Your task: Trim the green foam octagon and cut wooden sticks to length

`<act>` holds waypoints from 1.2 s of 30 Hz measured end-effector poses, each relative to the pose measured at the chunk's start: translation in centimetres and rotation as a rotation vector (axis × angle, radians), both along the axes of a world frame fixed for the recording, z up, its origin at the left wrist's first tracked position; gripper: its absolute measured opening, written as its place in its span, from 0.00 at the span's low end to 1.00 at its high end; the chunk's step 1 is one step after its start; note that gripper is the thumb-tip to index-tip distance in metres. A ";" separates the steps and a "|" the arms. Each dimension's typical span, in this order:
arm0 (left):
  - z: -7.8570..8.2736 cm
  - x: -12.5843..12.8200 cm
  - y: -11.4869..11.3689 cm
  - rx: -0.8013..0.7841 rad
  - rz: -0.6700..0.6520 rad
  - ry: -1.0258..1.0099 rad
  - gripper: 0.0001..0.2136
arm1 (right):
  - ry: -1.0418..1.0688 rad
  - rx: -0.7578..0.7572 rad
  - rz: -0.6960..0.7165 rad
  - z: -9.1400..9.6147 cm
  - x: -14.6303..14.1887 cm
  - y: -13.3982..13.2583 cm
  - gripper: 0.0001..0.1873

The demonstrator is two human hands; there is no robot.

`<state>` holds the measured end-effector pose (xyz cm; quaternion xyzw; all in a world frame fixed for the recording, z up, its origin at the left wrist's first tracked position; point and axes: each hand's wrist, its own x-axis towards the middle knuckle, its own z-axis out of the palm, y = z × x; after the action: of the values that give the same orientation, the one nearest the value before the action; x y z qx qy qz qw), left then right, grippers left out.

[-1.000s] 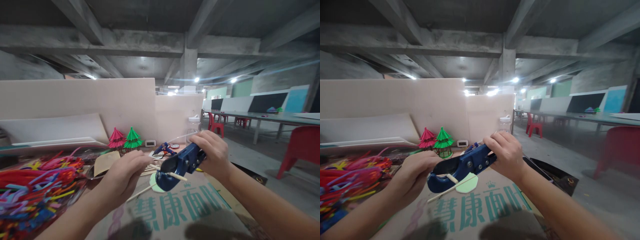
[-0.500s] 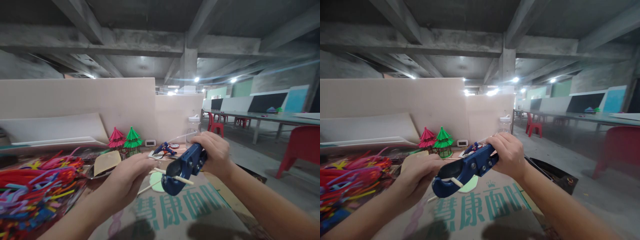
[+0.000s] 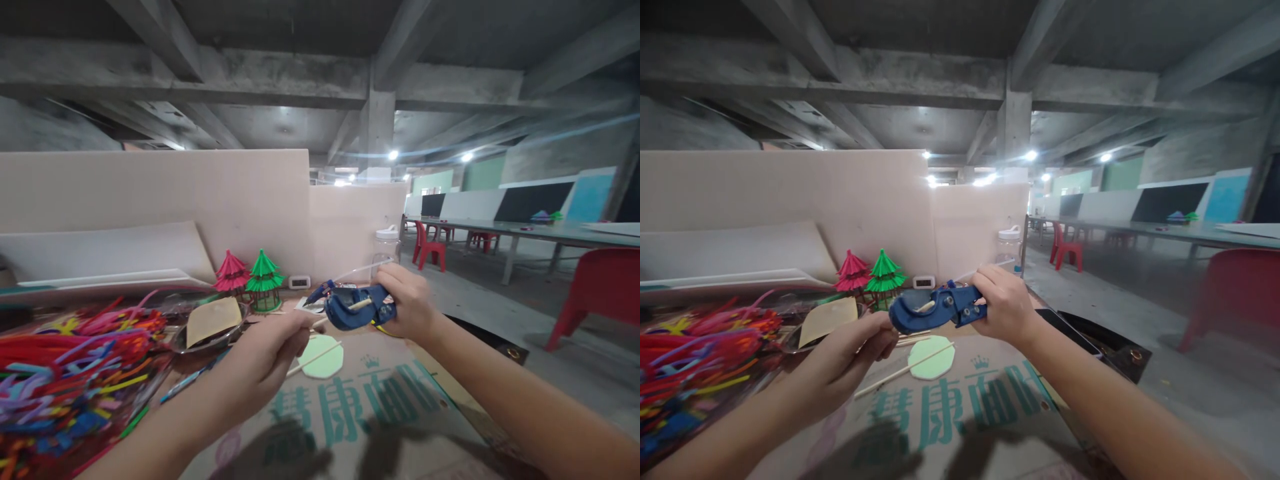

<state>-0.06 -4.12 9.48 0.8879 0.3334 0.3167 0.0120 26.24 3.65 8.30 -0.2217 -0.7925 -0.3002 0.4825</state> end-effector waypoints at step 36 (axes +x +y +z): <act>1.0 -1.8 2.3 0.144 0.555 0.295 0.16 | 0.275 -1.227 0.113 -5.9 -6.3 -0.1 0.25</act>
<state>-1.90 -1.84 10.52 0.7981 0.5376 0.1984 -0.1862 19.95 3.53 2.41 -0.4525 -0.7616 0.2659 0.3801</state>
